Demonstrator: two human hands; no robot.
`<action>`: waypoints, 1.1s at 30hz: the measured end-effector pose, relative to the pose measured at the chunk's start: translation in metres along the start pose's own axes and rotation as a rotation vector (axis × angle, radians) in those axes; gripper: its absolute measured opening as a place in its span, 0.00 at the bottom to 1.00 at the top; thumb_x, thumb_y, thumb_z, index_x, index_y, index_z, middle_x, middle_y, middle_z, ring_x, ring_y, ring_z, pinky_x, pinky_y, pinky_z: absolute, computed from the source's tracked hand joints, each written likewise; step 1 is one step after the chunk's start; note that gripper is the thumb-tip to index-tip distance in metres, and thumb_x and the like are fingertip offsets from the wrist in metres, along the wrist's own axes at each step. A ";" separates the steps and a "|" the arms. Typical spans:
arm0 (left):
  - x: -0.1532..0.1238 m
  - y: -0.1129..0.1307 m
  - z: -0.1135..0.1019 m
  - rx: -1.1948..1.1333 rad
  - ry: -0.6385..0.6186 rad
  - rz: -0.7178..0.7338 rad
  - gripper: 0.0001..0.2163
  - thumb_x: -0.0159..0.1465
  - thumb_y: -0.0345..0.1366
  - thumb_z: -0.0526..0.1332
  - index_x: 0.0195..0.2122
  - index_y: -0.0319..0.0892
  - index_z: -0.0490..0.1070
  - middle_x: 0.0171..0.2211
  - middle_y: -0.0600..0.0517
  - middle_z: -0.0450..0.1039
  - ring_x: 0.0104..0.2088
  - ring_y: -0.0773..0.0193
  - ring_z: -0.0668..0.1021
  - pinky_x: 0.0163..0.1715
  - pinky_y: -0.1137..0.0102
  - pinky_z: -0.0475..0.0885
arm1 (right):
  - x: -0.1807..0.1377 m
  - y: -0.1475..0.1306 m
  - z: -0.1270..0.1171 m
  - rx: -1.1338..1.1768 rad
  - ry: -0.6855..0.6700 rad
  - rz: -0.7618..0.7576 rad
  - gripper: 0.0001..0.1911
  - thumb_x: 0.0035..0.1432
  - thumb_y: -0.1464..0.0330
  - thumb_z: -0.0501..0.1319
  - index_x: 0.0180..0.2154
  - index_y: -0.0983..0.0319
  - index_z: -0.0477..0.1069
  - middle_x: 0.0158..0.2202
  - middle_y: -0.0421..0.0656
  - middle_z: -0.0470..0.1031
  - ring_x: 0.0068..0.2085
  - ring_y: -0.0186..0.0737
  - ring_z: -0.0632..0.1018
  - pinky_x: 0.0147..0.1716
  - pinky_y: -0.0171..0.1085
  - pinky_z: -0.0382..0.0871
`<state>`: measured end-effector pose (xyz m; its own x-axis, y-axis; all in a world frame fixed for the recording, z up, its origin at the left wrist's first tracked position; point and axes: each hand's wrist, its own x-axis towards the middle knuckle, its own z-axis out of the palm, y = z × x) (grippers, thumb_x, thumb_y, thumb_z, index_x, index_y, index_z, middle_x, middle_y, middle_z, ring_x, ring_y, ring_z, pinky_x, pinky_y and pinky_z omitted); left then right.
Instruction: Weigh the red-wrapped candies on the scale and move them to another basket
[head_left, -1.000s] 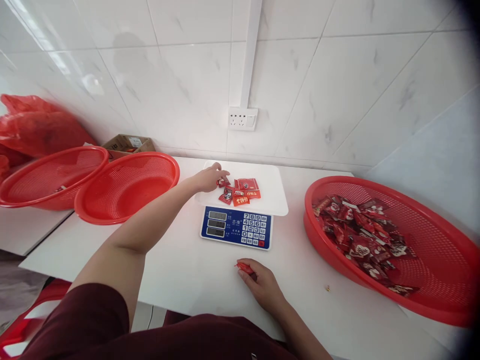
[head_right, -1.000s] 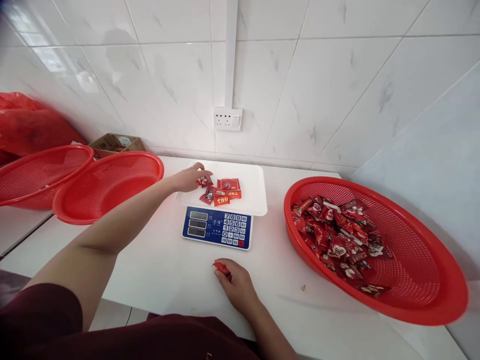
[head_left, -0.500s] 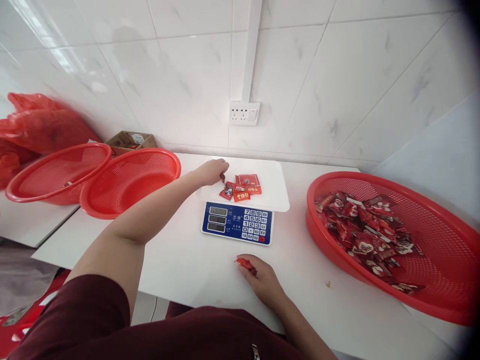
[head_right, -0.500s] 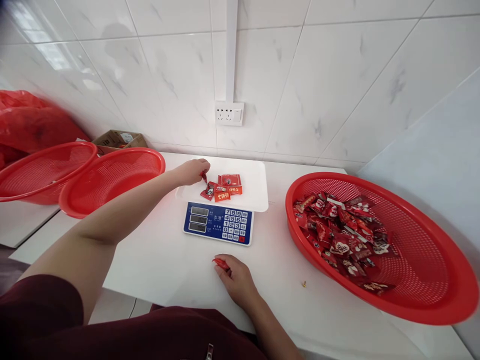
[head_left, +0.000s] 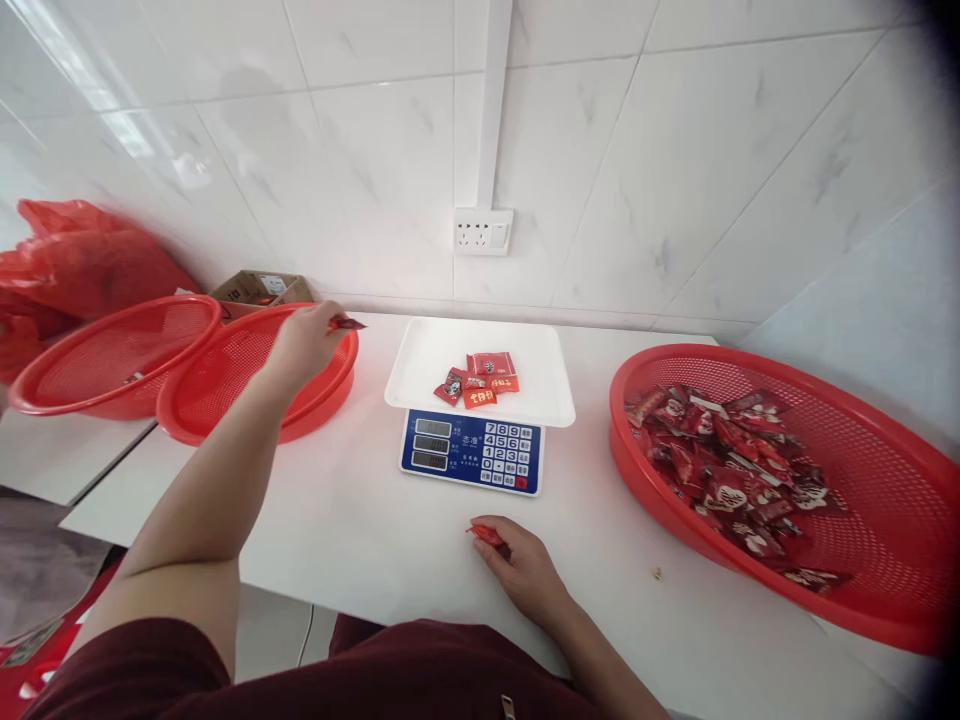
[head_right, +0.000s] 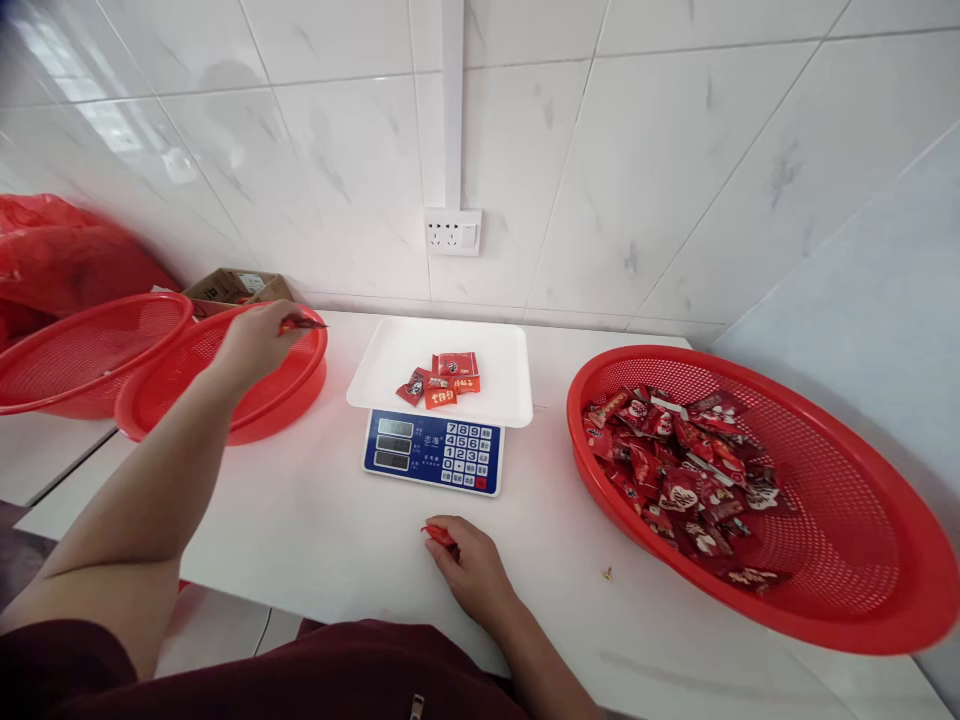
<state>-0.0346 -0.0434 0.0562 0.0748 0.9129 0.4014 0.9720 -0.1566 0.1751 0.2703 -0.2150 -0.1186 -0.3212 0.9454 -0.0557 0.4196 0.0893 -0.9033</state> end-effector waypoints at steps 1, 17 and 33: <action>-0.005 -0.015 -0.005 0.022 0.030 -0.035 0.07 0.62 0.40 0.51 0.36 0.47 0.67 0.33 0.50 0.71 0.37 0.55 0.74 0.35 0.61 0.68 | 0.000 0.000 0.000 0.000 -0.001 -0.001 0.15 0.58 0.62 0.55 0.44 0.60 0.71 0.44 0.45 0.75 0.44 0.43 0.75 0.44 0.41 0.70; -0.021 0.109 0.077 -0.177 -0.342 0.360 0.17 0.62 0.48 0.52 0.47 0.44 0.66 0.47 0.47 0.68 0.49 0.54 0.68 0.46 0.63 0.66 | 0.001 0.000 0.003 0.008 0.043 -0.012 0.14 0.57 0.62 0.55 0.42 0.60 0.72 0.42 0.45 0.76 0.42 0.43 0.76 0.42 0.40 0.70; -0.018 0.130 0.090 -0.214 -0.350 0.434 0.15 0.59 0.39 0.57 0.47 0.45 0.64 0.42 0.49 0.71 0.44 0.54 0.69 0.40 0.63 0.66 | 0.003 -0.001 0.002 0.003 0.052 0.000 0.14 0.57 0.61 0.55 0.42 0.59 0.72 0.42 0.45 0.76 0.41 0.43 0.76 0.41 0.40 0.70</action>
<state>0.1105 -0.0467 -0.0089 0.5591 0.8129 0.1631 0.7727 -0.5822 0.2530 0.2669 -0.2135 -0.1187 -0.2766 0.9604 -0.0338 0.4170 0.0883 -0.9046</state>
